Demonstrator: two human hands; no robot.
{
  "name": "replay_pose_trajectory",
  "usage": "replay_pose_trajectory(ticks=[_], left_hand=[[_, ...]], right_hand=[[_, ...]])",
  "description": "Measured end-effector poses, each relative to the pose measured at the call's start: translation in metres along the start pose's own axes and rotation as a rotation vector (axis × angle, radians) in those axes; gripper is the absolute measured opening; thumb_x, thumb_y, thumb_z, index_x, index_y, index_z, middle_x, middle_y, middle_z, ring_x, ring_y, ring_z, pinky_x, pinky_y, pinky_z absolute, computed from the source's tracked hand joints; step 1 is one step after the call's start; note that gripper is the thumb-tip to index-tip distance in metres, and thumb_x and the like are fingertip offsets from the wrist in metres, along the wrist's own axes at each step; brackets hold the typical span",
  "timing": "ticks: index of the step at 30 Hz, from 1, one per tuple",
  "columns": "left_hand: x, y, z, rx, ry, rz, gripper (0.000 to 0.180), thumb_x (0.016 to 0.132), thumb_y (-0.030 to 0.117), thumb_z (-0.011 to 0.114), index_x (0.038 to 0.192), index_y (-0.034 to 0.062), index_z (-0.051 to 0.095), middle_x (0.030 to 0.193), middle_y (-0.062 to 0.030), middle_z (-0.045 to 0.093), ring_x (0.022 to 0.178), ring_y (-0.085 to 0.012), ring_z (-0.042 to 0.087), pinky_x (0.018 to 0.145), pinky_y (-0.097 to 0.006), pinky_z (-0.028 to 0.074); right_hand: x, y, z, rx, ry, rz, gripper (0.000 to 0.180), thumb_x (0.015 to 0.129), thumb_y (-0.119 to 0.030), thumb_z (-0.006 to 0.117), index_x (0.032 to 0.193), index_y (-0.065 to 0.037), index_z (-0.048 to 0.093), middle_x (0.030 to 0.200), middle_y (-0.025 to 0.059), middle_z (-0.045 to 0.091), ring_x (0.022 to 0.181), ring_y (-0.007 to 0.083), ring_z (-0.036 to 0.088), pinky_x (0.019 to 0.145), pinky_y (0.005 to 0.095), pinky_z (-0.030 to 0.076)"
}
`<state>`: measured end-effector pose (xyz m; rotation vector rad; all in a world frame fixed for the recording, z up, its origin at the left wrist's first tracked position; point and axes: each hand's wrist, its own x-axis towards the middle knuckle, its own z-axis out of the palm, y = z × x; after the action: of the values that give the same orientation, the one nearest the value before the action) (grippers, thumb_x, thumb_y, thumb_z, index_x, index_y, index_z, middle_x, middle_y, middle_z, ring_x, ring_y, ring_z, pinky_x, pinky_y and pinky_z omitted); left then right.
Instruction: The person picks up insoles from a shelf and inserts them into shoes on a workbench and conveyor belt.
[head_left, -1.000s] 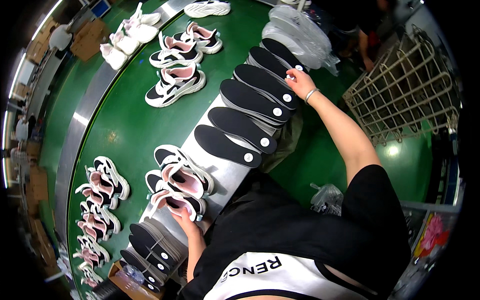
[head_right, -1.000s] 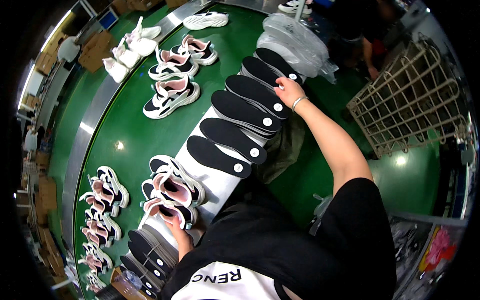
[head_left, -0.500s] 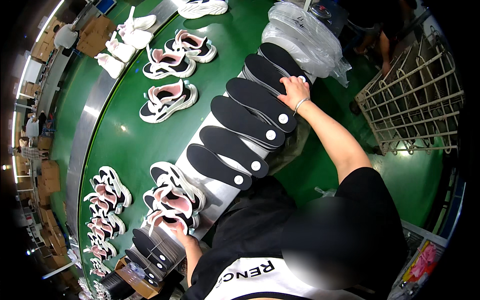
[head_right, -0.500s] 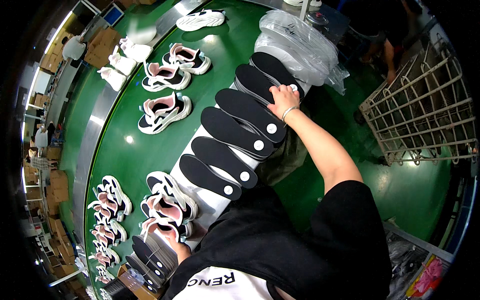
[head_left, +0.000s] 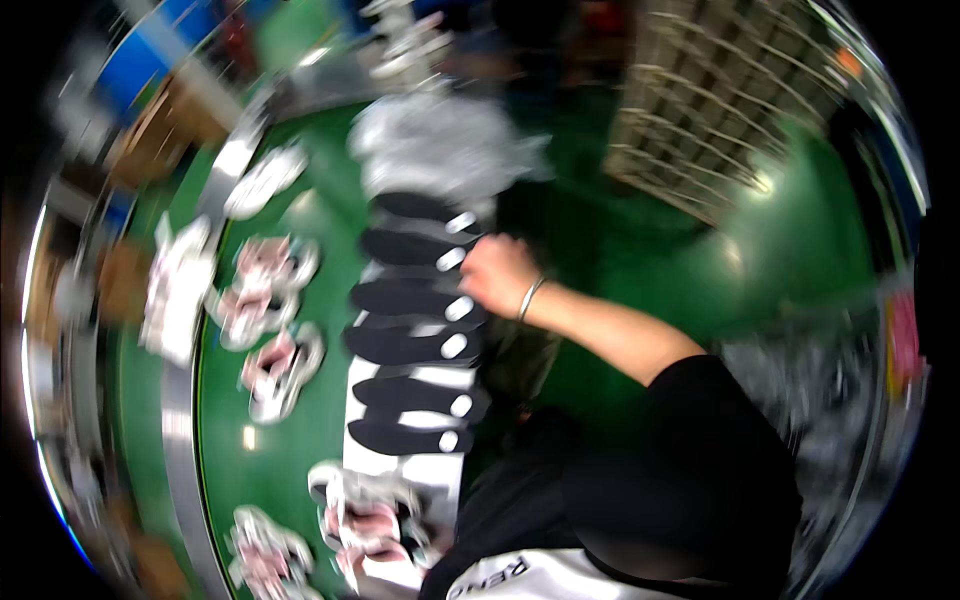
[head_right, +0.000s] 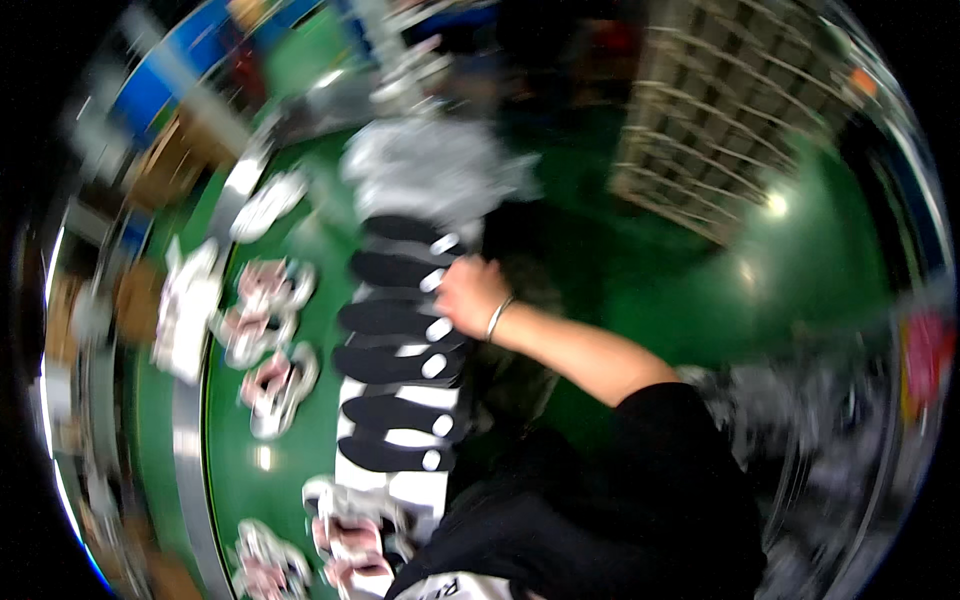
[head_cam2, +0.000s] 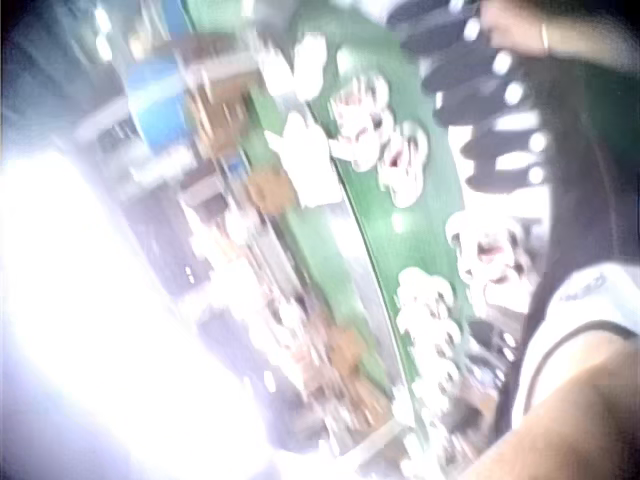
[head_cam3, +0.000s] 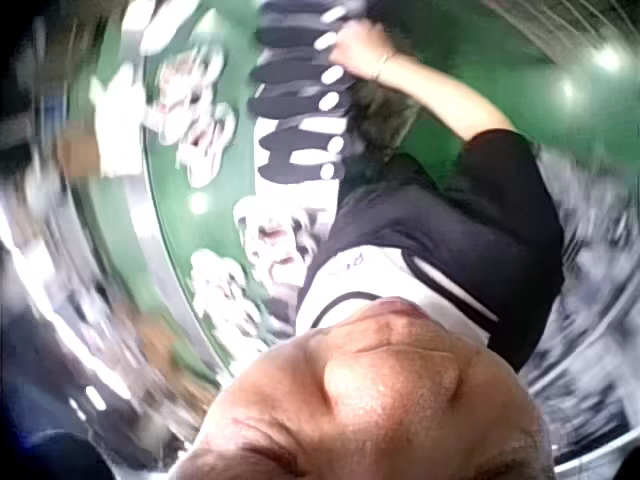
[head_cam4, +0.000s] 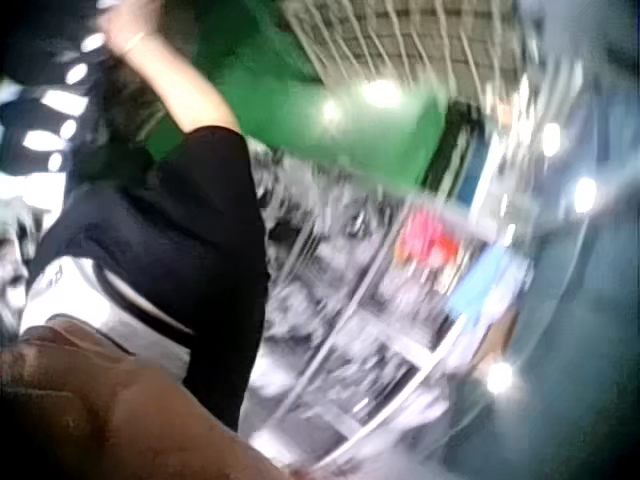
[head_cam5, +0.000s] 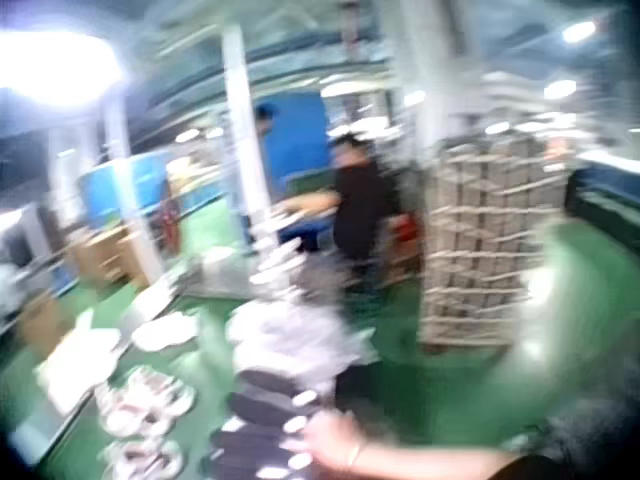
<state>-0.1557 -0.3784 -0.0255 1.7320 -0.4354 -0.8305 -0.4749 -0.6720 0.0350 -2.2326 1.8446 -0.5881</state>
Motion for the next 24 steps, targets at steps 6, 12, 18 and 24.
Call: replay_pose_trajectory(ticks=[6,12,18,24], left_hand=[[0.033,-0.002,0.064,0.317,-0.516,0.076,0.055,0.081,0.032,0.051,0.124,0.0074,0.029,0.115,-0.0086,0.040,0.101,-0.0228,0.040,0.083,-0.034,0.034],[0.028,-0.016,0.080,0.497,-0.947,0.119,0.049,0.081,0.031,0.051,0.119,0.0071,0.032,0.109,-0.0077,0.041,0.095,-0.0218,0.041,0.078,-0.033,0.035],[0.009,-0.034,0.072,0.690,-1.241,0.088,0.044,0.081,0.029,0.052,0.115,0.0068,0.035,0.102,-0.0068,0.042,0.088,-0.0208,0.042,0.074,-0.033,0.036],[-0.047,-0.053,0.098,0.859,-1.454,0.027,0.039,0.081,0.027,0.052,0.111,0.0064,0.038,0.096,-0.0059,0.044,0.082,-0.0198,0.043,0.069,-0.032,0.037]], right_hand=[[-0.279,0.035,0.049,0.280,-0.782,0.274,0.026,0.074,-0.022,0.047,0.062,-0.001,0.057,0.067,0.0163,0.058,0.060,0.0301,0.053,0.056,0.0392,0.043],[-0.491,-0.033,-0.002,0.501,-0.829,1.144,0.051,0.085,-0.049,0.040,0.088,0.000,0.055,0.079,0.0169,0.059,0.068,0.0286,0.057,0.060,0.0381,0.044],[-0.588,-0.076,-0.008,1.101,-0.606,1.261,0.032,0.085,-0.035,0.047,0.072,-0.006,0.046,0.056,0.0017,0.042,0.050,0.0128,0.043,0.043,0.0281,0.036],[-0.632,-0.088,-0.040,1.503,-0.562,1.389,0.024,0.086,-0.031,0.047,0.075,-0.009,0.046,0.059,-0.0003,0.037,0.054,0.0113,0.042,0.055,0.0340,0.051]])
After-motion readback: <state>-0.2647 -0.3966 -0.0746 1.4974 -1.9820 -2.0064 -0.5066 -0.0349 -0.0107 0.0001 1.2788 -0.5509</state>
